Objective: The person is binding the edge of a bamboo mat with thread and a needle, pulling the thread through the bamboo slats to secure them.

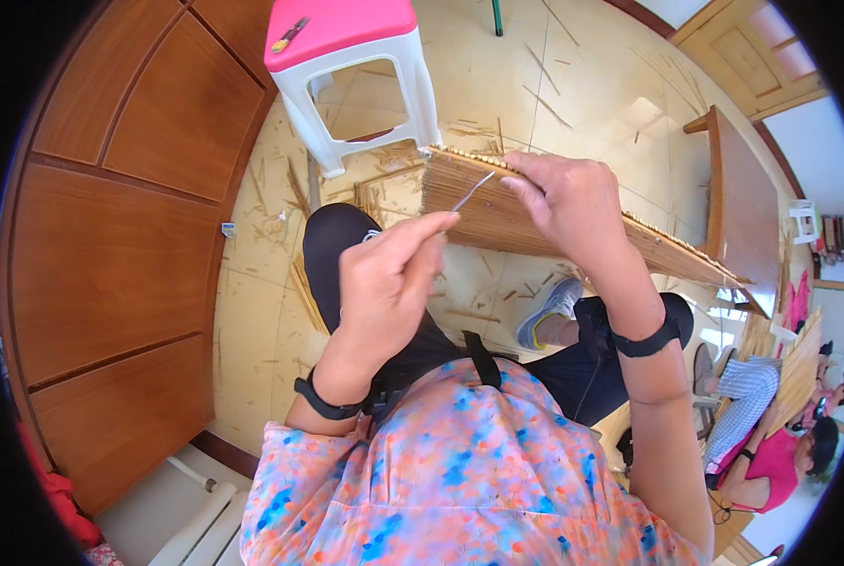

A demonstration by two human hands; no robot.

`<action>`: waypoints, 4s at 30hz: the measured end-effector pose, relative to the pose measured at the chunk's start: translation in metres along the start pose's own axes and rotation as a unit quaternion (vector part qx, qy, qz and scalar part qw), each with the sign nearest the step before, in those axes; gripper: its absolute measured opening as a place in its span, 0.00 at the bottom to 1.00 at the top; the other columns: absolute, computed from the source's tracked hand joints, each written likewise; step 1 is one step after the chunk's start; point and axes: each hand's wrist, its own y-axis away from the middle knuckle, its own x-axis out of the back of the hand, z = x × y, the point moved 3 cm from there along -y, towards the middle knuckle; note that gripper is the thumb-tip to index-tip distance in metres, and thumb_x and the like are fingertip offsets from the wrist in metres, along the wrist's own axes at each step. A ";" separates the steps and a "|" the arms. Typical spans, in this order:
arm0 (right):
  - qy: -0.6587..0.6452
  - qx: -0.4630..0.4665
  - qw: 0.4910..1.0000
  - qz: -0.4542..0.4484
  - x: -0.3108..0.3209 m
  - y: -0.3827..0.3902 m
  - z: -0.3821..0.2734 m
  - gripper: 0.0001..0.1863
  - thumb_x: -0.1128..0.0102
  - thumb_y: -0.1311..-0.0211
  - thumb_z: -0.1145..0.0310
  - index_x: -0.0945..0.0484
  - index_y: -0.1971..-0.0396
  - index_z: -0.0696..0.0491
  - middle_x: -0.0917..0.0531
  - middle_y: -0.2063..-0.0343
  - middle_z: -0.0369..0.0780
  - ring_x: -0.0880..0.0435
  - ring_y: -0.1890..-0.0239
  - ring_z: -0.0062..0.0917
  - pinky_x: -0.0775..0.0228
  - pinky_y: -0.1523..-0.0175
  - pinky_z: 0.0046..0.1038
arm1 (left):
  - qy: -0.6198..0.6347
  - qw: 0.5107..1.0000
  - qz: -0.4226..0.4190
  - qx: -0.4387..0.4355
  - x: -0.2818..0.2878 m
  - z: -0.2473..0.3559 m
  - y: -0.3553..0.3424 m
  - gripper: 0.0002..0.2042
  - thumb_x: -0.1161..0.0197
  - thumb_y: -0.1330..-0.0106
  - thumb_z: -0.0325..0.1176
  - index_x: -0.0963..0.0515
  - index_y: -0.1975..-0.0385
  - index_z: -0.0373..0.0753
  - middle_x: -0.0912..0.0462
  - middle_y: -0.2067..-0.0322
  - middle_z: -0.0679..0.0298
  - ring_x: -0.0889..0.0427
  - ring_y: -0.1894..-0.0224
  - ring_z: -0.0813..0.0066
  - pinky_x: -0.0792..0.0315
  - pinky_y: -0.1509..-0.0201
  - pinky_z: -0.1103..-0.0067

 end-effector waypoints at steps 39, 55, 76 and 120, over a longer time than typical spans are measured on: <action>0.006 0.005 1.000 0.019 -0.011 0.000 0.013 0.12 0.37 0.43 0.66 0.17 0.58 0.50 0.14 0.69 0.41 0.15 0.70 0.37 0.23 0.66 0.35 | -0.118 0.992 0.048 -0.013 -0.045 -0.024 -0.018 0.13 0.39 0.38 0.24 0.18 0.53 0.35 0.24 0.84 0.54 0.27 0.84 0.76 0.30 0.76 0.78; -0.022 -0.003 1.000 0.014 -0.007 0.003 0.007 0.13 0.36 0.44 0.68 0.18 0.58 0.51 0.14 0.69 0.41 0.16 0.69 0.37 0.23 0.66 0.35 | -0.067 0.995 0.074 0.008 -0.053 -0.026 -0.013 0.13 0.40 0.38 0.23 0.18 0.53 0.34 0.24 0.84 0.59 0.29 0.82 0.83 0.30 0.75 0.80; -0.033 0.021 0.999 0.019 0.001 0.047 -0.036 0.17 0.34 0.49 0.74 0.22 0.56 0.54 0.16 0.69 0.40 0.17 0.67 0.32 0.26 0.64 0.31 | 0.024 0.995 -0.011 0.091 -0.047 -0.018 0.043 0.13 0.44 0.34 0.21 0.25 0.49 0.29 0.26 0.86 0.69 0.31 0.83 0.89 0.38 0.78 0.87; -0.097 0.106 0.989 -0.040 0.001 0.072 -0.067 0.14 0.41 0.47 0.71 0.18 0.63 0.64 0.16 0.69 0.48 0.14 0.68 0.36 0.21 0.67 0.28 | 0.161 0.977 -0.058 0.128 -0.029 -0.018 0.091 0.14 0.42 0.33 0.23 0.28 0.50 0.24 0.22 0.81 0.67 0.27 0.81 0.87 0.35 0.74 0.88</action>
